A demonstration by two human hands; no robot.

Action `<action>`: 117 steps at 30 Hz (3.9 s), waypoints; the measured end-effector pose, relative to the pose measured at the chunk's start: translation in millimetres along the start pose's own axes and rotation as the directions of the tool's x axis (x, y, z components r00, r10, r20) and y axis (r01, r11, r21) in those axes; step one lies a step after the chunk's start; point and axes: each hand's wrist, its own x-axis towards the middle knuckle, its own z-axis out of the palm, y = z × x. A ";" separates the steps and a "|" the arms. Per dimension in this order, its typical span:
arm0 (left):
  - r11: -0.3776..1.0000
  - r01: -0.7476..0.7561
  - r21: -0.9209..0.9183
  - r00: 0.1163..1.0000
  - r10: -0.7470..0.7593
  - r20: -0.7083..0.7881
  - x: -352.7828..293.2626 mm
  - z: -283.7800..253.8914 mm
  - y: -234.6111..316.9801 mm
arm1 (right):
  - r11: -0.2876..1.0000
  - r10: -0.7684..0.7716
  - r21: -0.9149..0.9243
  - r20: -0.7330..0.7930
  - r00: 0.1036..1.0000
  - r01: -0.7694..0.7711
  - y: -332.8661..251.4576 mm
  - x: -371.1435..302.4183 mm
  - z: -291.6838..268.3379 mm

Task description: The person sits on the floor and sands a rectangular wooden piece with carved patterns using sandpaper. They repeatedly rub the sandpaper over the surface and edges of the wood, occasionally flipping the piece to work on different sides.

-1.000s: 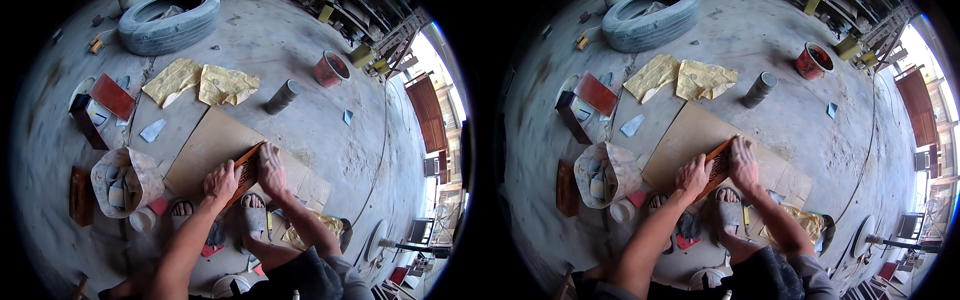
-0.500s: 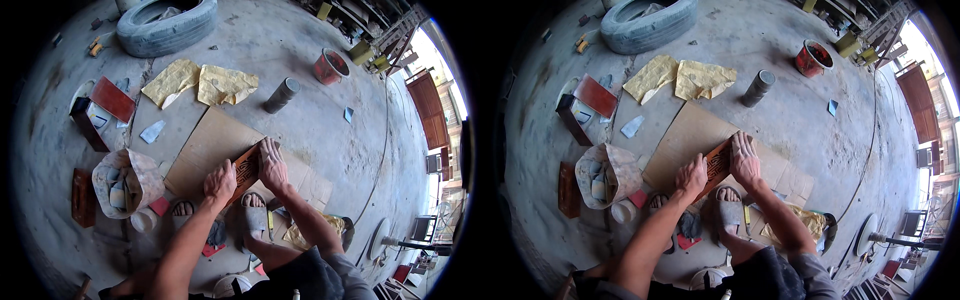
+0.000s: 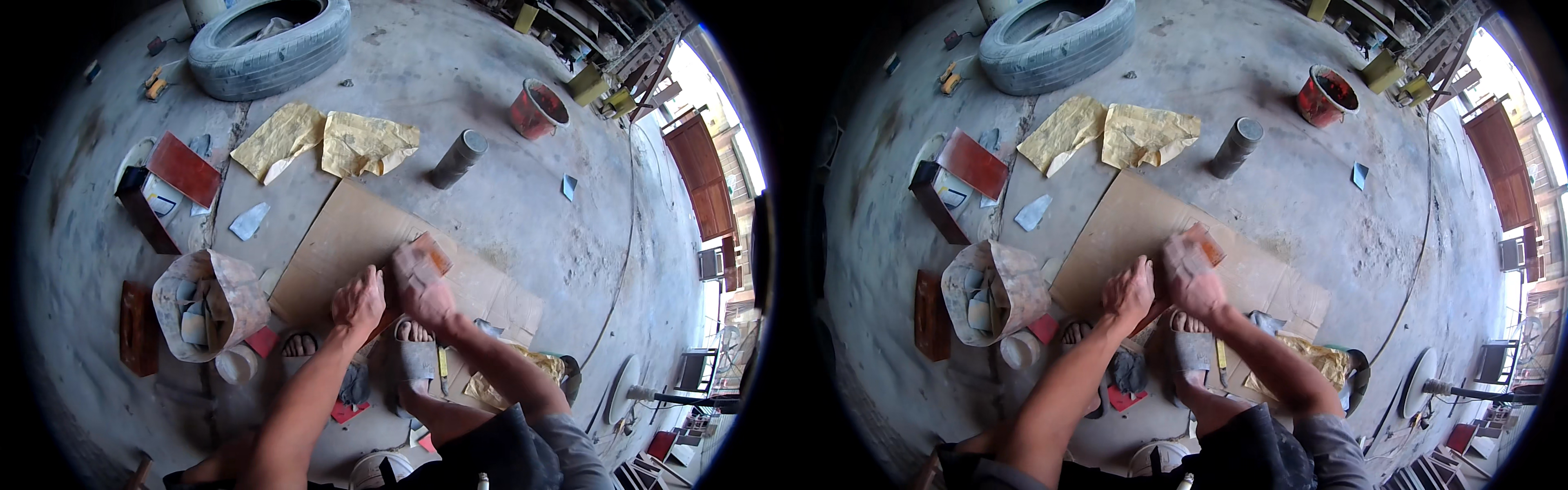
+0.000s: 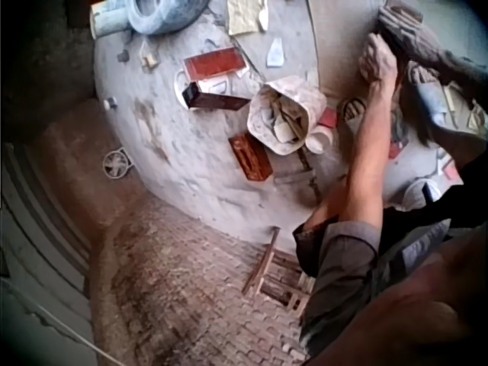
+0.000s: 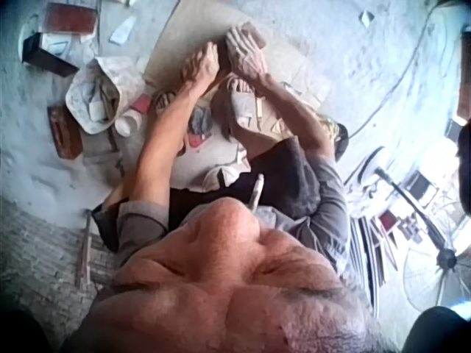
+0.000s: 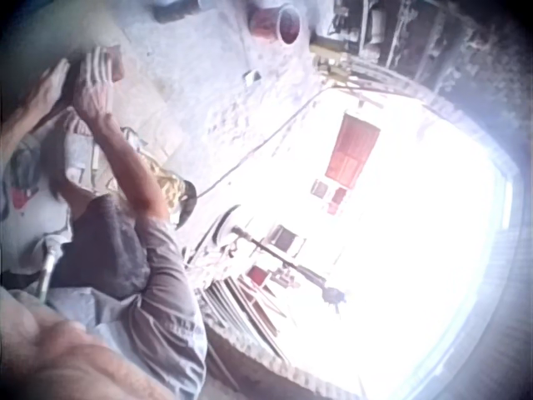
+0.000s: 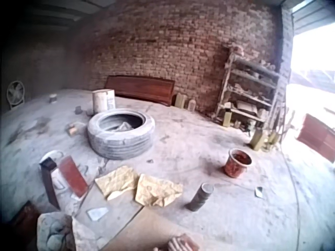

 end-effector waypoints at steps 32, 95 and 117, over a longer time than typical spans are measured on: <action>0.998 -0.054 0.019 0.997 0.055 -0.047 -4.9 4.4 -2.3 | 0.994 0.111 -0.027 0.068 0.992 -0.109 -27.4 -25.7 -17.4; 0.998 -0.067 0.002 0.997 0.067 -0.036 -9.0 7.9 -10.7 | 0.984 0.171 0.062 -0.016 0.985 -0.169 2.3 -49.4 -27.0; 0.997 -0.063 0.037 0.997 0.064 -0.039 -6.8 5.9 -5.2 | 0.962 0.267 0.037 0.064 0.962 -0.270 -23.0 -32.4 -22.4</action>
